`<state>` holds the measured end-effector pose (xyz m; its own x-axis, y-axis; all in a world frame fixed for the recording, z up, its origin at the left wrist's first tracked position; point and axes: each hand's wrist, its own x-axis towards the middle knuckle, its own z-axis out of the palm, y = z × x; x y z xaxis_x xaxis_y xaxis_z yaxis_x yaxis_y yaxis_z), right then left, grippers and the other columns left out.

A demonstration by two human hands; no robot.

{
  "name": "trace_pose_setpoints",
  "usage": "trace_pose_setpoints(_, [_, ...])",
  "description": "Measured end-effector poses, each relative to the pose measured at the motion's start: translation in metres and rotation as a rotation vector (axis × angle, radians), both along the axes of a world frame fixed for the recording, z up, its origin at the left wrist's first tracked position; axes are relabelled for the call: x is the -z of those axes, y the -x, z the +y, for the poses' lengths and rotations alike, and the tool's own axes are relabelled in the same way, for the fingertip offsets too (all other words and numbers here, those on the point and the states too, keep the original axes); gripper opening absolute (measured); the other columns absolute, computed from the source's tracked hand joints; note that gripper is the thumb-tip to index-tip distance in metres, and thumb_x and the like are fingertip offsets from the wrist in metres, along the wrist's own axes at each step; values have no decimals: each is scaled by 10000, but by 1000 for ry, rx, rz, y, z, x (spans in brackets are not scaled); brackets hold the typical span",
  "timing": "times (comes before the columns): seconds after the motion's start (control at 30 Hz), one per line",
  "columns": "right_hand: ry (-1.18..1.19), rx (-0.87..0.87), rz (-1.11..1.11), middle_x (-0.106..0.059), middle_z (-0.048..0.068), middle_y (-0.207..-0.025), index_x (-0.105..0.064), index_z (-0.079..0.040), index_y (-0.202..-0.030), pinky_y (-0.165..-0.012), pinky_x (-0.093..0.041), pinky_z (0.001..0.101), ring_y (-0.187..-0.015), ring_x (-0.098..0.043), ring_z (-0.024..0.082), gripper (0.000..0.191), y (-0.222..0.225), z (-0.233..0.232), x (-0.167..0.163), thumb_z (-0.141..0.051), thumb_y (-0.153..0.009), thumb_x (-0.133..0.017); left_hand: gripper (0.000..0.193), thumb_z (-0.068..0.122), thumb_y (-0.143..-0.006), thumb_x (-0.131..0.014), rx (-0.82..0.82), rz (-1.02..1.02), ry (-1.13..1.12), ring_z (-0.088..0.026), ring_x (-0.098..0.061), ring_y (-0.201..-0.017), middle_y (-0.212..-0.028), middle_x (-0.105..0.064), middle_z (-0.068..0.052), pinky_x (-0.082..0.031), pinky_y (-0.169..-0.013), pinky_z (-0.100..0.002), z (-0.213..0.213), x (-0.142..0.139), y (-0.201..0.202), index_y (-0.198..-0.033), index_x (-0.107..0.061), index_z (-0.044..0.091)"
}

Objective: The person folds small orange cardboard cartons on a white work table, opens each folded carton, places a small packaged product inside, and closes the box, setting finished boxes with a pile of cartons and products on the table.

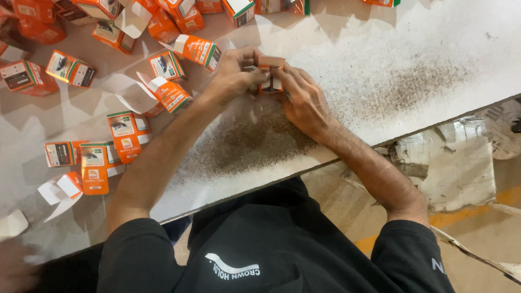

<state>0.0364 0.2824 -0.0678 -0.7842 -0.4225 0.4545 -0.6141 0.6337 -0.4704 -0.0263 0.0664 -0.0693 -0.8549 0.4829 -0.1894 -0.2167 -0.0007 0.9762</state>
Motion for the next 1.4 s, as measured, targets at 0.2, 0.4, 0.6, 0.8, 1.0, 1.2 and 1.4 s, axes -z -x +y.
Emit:
trace_pose_setpoints(0.2, [37,-25,15,-655,219,-1328,-607,-10,-1200,-947,-604,456,-1179,-673,387,417,0,1,2,30,-842,-816,319,-7,-893,-728,-243,1097,379,-357,-674,-1079,-1211,-712,-141,-588,-951,-396,13,-12,-25,-1199,-685,73])
trace_pose_setpoints(0.4, [188,64,-195,-661,260,-1215,-369,-17,-1250,-925,-606,476,-1170,-696,417,549,-1,9,8,63,-879,-765,485,152,-875,-852,79,1236,253,-439,-575,-1330,-1408,-602,-228,-506,-1104,-468,-4,-14,-30,-1256,-597,-4])
trace_pose_setpoints(0.6, [196,77,-259,-688,249,-1185,-352,-46,-1217,-866,-641,437,-1074,-748,387,502,3,7,11,47,-928,-752,226,32,-959,-807,-59,1164,219,-345,-647,-1342,-1388,-670,-151,-584,-1116,-426,3,-7,-26,-1135,-665,36])
trace_pose_setpoints(0.8, [197,80,-242,-690,277,-1230,-351,-46,-1235,-904,-631,458,-1122,-728,406,527,1,9,12,72,-889,-732,125,33,-928,-789,-18,1292,340,-402,-607,-1332,-1389,-640,-223,-557,-1092,-441,-1,-2,-27,-1013,-697,27])
trace_pose_setpoints(1.0, [203,16,-232,-690,236,-1284,-352,-53,-1353,-943,-621,450,-1176,-740,405,630,4,1,-7,0,-926,-813,239,-52,-827,-695,43,1271,406,-414,-599,-1280,-1420,-611,-226,-563,-1011,-454,-2,-28,-34,-1055,-638,-10])
trace_pose_setpoints(1.2, [-42,-100,76,-538,317,-1381,-346,-10,-1489,-1023,-505,532,-1198,-574,505,915,57,-18,-26,-248,-833,-938,261,64,-960,-771,-467,1395,679,-381,-606,-1113,-1235,-598,-198,-529,-924,-479,-48,-85,-24,-1178,-642,2])
trace_pose_setpoints(1.4, [-113,118,208,-639,195,-1134,-593,-61,-1290,-827,-522,492,-1031,-613,407,534,132,-89,-16,-187,-826,-825,164,59,-874,-714,-533,1475,655,-406,-569,-976,-975,-599,-201,-480,-794,-517,-31,-85,-8,-1009,-622,37])
